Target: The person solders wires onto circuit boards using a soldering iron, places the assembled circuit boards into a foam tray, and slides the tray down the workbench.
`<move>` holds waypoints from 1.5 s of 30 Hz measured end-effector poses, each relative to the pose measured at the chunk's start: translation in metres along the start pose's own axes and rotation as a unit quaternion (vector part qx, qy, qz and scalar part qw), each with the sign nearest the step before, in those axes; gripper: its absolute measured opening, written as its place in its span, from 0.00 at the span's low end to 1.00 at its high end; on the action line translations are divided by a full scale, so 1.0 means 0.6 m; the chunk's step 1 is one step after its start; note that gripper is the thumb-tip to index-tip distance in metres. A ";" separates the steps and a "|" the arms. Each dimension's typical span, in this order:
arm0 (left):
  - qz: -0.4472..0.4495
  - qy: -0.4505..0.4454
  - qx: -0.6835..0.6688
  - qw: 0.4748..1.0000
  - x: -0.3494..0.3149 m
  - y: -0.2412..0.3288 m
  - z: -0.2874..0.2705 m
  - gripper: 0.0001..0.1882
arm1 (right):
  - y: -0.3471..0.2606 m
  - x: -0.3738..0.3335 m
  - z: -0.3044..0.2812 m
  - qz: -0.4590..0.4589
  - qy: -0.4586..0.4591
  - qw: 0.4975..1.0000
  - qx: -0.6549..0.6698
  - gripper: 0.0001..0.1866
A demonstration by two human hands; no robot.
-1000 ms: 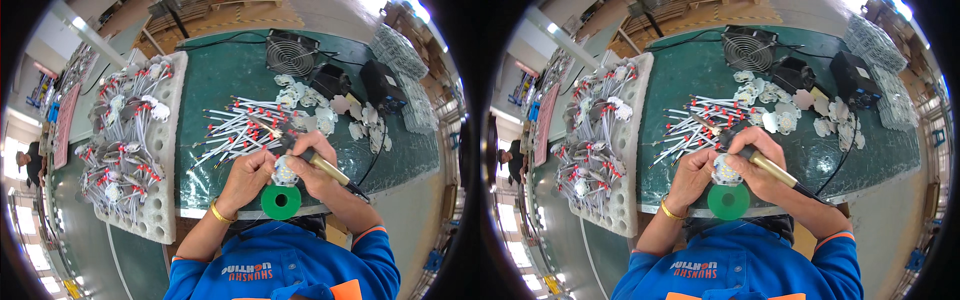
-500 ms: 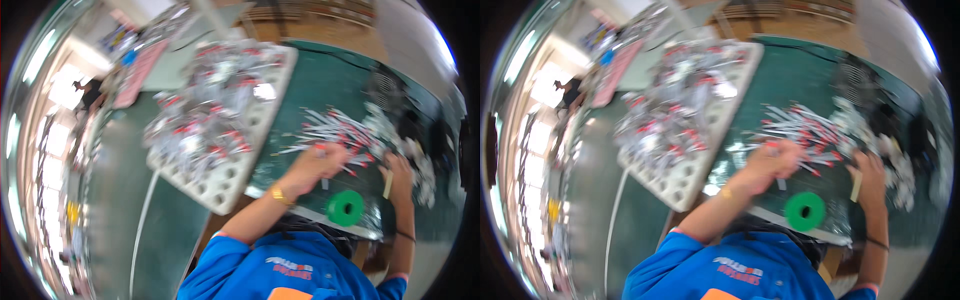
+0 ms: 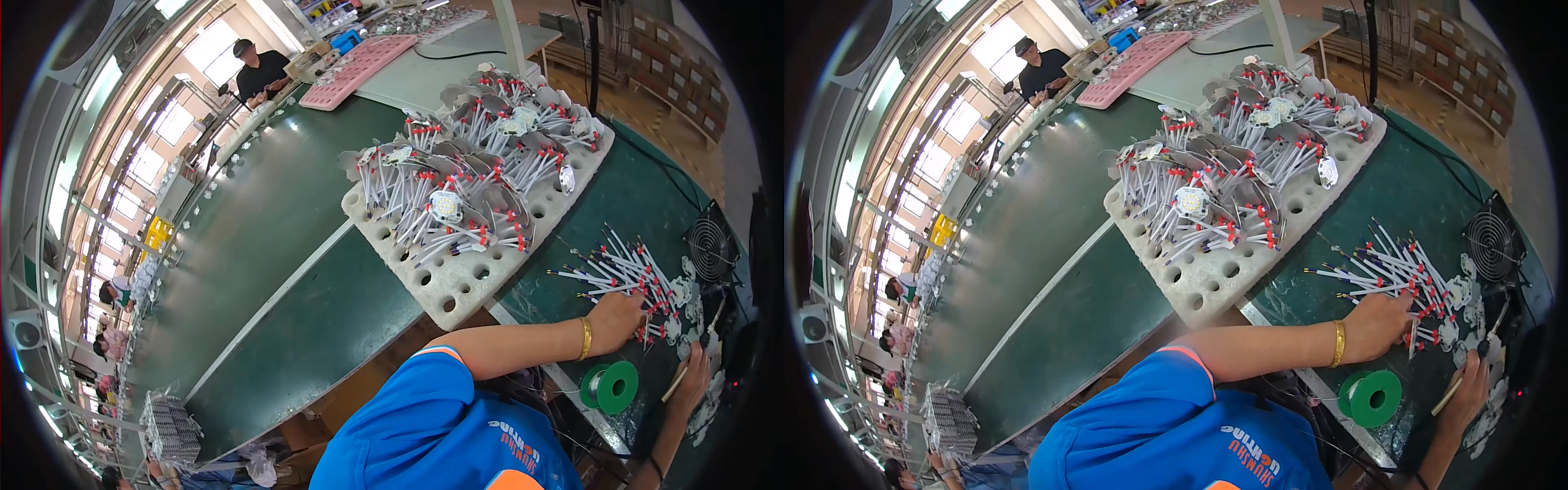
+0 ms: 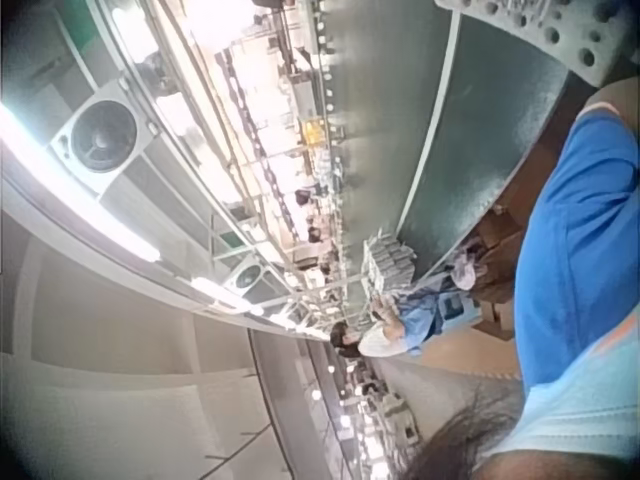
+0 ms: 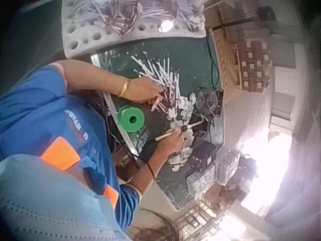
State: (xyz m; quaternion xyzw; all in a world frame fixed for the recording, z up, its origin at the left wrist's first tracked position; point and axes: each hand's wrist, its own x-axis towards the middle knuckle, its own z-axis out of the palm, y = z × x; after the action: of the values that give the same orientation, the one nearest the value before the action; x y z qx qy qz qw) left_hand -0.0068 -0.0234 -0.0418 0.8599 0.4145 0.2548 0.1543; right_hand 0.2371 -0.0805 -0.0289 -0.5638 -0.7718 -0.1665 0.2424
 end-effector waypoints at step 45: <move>-0.109 -0.033 -0.675 0.729 0.033 0.034 -0.034 0.13 | -0.096 0.076 -0.036 0.176 0.180 0.874 0.417 0.15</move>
State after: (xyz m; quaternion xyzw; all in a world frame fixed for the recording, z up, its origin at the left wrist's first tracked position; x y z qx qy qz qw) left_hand 0.0051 -0.0189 -0.0089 0.4853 0.2189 0.4206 0.7346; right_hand 0.1749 -0.0735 0.0155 -0.4972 -0.6009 0.1172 0.6148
